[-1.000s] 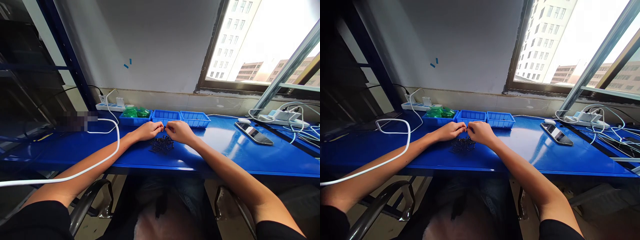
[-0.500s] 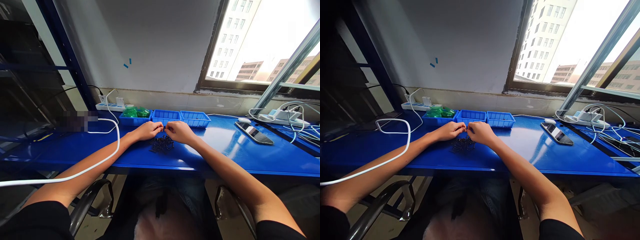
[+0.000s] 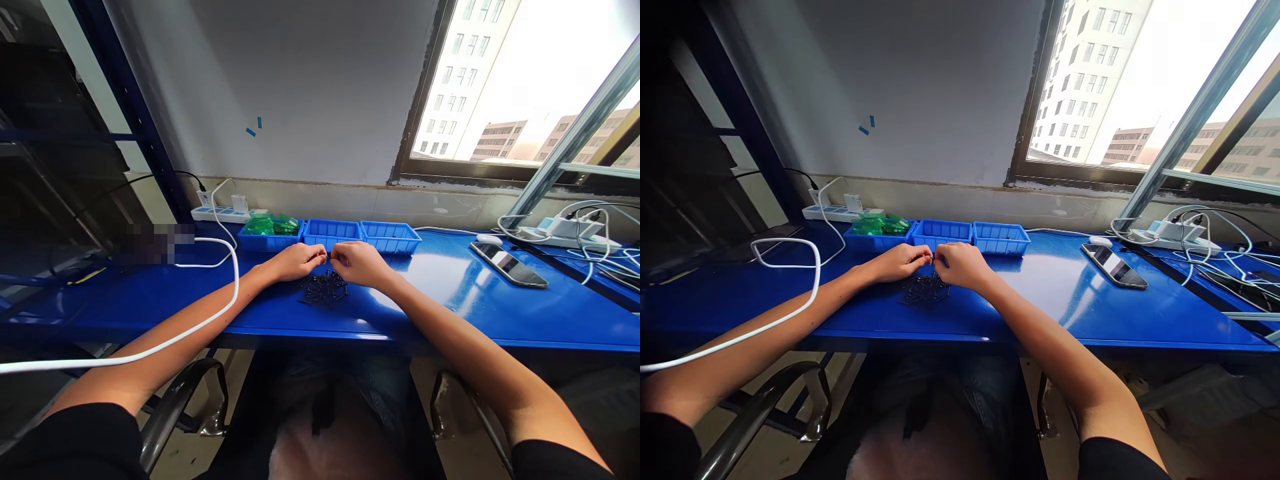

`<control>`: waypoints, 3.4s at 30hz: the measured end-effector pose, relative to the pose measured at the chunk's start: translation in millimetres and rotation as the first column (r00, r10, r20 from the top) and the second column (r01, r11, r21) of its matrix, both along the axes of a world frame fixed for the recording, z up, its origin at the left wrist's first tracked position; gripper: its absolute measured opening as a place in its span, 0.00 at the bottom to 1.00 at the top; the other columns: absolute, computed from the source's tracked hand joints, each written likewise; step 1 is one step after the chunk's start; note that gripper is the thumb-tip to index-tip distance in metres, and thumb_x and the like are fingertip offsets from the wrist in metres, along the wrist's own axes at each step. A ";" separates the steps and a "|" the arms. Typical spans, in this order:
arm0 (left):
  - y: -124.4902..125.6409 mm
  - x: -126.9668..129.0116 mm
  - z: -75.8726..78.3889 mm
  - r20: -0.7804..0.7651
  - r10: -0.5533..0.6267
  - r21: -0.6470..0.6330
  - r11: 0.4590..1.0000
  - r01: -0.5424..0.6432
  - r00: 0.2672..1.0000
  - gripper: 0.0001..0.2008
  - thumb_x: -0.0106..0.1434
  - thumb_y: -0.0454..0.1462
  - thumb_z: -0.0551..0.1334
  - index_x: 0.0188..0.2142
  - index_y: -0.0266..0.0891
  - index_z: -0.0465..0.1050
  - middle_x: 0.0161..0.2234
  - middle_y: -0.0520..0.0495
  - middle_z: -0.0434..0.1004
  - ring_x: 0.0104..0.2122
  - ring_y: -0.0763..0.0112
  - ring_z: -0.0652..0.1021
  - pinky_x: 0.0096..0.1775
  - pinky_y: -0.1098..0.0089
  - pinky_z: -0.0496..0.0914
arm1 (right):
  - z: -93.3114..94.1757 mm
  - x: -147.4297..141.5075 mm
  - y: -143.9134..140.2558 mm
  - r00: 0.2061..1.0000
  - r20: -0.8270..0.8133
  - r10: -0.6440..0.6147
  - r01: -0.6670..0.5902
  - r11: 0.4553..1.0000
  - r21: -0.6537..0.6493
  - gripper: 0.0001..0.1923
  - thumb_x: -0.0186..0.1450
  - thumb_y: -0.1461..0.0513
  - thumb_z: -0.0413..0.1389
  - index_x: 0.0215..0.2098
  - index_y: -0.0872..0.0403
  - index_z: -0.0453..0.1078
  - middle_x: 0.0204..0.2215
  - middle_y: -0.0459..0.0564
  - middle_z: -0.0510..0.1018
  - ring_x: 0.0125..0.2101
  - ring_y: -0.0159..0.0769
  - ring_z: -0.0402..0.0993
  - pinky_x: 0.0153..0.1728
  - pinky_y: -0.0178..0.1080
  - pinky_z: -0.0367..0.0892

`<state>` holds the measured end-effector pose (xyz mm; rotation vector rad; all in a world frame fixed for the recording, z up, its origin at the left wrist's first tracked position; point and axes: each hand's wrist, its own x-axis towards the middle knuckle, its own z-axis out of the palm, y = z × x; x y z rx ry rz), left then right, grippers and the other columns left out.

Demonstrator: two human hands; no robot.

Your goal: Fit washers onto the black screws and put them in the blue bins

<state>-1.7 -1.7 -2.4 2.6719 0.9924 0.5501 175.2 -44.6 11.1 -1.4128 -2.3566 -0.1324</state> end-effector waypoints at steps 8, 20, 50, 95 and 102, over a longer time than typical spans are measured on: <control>-0.2 -0.1 -0.9 -0.002 -0.013 -0.015 1.000 0.013 1.000 0.12 0.62 0.40 0.49 0.35 0.37 0.67 0.26 0.51 0.72 0.24 0.72 0.70 0.28 0.74 0.59 | 0.0 -0.2 0.1 1.000 0.008 -0.015 0.015 1.000 -0.007 0.07 0.59 0.62 0.51 0.30 0.53 0.71 0.26 0.46 0.76 0.27 0.32 0.69 0.25 0.33 0.51; -1.2 0.4 0.9 -0.011 -0.013 -0.016 1.000 0.013 1.000 0.12 0.62 0.41 0.48 0.34 0.37 0.67 0.24 0.52 0.70 0.23 0.73 0.68 0.27 0.74 0.58 | -0.5 0.5 1.1 0.999 0.024 0.024 -0.024 1.000 -0.013 0.07 0.59 0.63 0.50 0.29 0.54 0.70 0.26 0.47 0.76 0.27 0.31 0.68 0.25 0.32 0.51; 1.0 -0.3 -0.7 -0.062 -0.010 -0.024 1.000 0.009 0.998 0.12 0.62 0.39 0.50 0.35 0.37 0.69 0.24 0.52 0.71 0.23 0.73 0.68 0.27 0.74 0.58 | 2.4 1.3 0.5 0.986 0.153 0.061 -0.053 0.997 -0.058 0.09 0.62 0.64 0.47 0.32 0.55 0.69 0.28 0.48 0.76 0.27 0.32 0.68 0.25 0.33 0.49; -1.6 0.9 2.3 -0.080 -0.012 -0.033 0.999 0.009 0.997 0.14 0.61 0.40 0.50 0.36 0.36 0.70 0.23 0.51 0.72 0.22 0.73 0.68 0.27 0.74 0.58 | 1.8 4.0 2.4 0.973 0.197 0.122 -0.108 0.991 -0.080 0.10 0.65 0.63 0.47 0.34 0.55 0.70 0.31 0.49 0.77 0.30 0.32 0.69 0.28 0.33 0.50; -0.9 0.0 1.9 -0.093 -0.003 -0.018 1.000 0.001 0.996 0.13 0.62 0.39 0.48 0.34 0.37 0.69 0.23 0.51 0.70 0.22 0.73 0.68 0.27 0.74 0.57 | 1.9 3.5 1.9 0.981 0.158 0.110 -0.097 0.991 -0.091 0.09 0.64 0.62 0.48 0.34 0.55 0.70 0.28 0.48 0.76 0.29 0.32 0.69 0.27 0.33 0.51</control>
